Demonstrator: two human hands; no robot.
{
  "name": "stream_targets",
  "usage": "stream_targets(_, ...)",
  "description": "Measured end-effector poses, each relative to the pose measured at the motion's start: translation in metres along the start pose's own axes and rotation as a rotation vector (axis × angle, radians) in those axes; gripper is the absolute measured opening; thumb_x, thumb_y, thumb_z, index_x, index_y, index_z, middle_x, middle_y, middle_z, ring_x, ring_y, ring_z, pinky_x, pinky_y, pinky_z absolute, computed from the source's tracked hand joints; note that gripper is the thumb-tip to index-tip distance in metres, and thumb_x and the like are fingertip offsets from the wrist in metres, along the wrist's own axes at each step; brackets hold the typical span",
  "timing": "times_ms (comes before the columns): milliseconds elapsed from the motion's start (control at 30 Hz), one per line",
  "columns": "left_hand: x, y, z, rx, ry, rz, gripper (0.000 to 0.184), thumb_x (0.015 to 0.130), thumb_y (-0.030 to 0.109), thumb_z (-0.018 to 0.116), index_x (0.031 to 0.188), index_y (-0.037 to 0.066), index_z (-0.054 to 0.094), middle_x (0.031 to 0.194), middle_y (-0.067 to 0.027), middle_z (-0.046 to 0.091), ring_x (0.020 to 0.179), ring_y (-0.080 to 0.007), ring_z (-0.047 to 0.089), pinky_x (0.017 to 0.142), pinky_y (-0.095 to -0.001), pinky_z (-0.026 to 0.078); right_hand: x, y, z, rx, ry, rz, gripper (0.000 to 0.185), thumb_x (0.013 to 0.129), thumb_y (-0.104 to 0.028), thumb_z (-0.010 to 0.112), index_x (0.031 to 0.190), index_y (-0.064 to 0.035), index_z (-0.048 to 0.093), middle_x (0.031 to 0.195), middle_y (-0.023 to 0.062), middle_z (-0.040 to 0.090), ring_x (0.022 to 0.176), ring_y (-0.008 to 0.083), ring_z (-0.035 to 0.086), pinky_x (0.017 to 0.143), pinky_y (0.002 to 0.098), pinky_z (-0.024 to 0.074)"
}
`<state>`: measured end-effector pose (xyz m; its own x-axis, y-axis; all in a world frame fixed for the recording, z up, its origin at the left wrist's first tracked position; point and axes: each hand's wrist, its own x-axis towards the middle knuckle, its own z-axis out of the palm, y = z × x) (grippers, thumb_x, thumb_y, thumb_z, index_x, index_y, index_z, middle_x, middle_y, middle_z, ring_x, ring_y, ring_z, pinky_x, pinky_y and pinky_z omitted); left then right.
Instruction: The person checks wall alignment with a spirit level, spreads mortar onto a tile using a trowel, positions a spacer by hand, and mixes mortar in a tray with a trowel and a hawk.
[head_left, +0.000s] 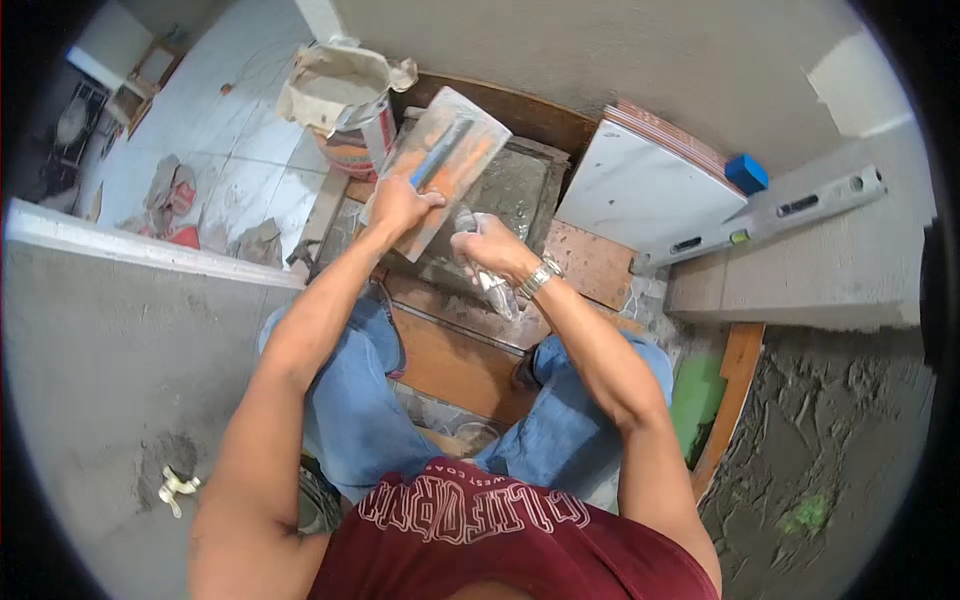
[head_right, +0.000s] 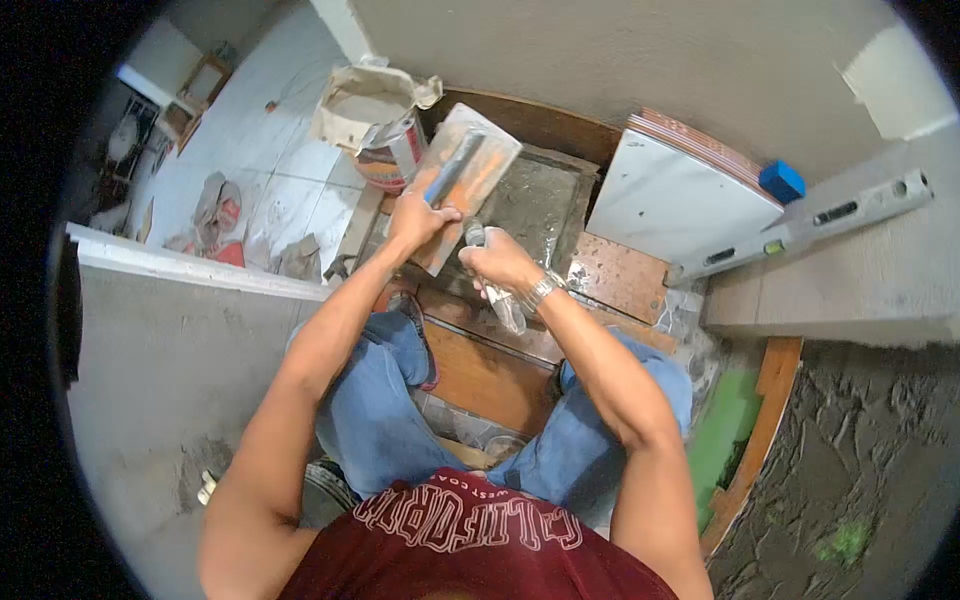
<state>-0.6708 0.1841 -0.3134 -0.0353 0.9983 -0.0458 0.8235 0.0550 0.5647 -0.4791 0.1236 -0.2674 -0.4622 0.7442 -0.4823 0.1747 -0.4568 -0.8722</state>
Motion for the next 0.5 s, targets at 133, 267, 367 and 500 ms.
stream_targets(133,0.005,-0.024,0.022,0.002,0.095,0.126,0.047,0.065,0.037,0.084,0.094,0.002,0.069,0.086,-0.0209,0.068,0.084,-0.0362,0.066,0.077,-0.0426,0.05,-0.001,0.018,-0.009,0.029,-0.011,0.113,0.013,0.081,-0.013,0.057,0.076,-0.0025,0.051,0.062,0.0046,0.052,0.047,0.0155,0.054,0.04,0.032,0.0487)
stream_targets(267,0.025,-0.039,0.003,0.105,0.012,-0.176,0.048,0.071,0.034,0.082,0.101,-0.001,0.065,0.093,-0.0232,0.068,0.091,-0.0374,0.067,0.082,-0.0442,0.051,-0.028,0.02,-0.019,0.018,-0.098,0.187,0.016,0.083,-0.016,0.057,0.077,-0.002,0.052,0.063,0.0066,0.054,0.049,0.0155,0.056,0.043,0.0328,0.0499)
stream_targets(367,0.02,-0.035,-0.011,0.005,0.055,-0.256,0.047,0.071,0.032,0.082,0.1,-0.001,0.066,0.093,-0.0229,0.069,0.089,-0.0377,0.067,0.081,-0.0439,0.052,-0.031,0.021,-0.038,-0.438,-0.019,0.113,0.018,0.084,-0.017,0.056,0.081,0.0004,0.056,0.068,0.0145,0.061,0.055,0.0226,0.063,0.049,0.0379,0.0522)
stream_targets(500,0.028,-0.034,-0.017,0.028,-0.014,-0.069,0.054,0.066,0.035,0.086,0.103,0.001,0.067,0.094,-0.0214,0.069,0.088,-0.0343,0.068,0.081,-0.0417,0.051,-0.012,0.08,-0.074,-1.451,0.246,-0.179,0.017,0.082,-0.013,0.053,0.089,0.0014,0.062,0.081,0.0227,0.067,0.075,0.0363,0.068,0.063,0.0463,0.0537)
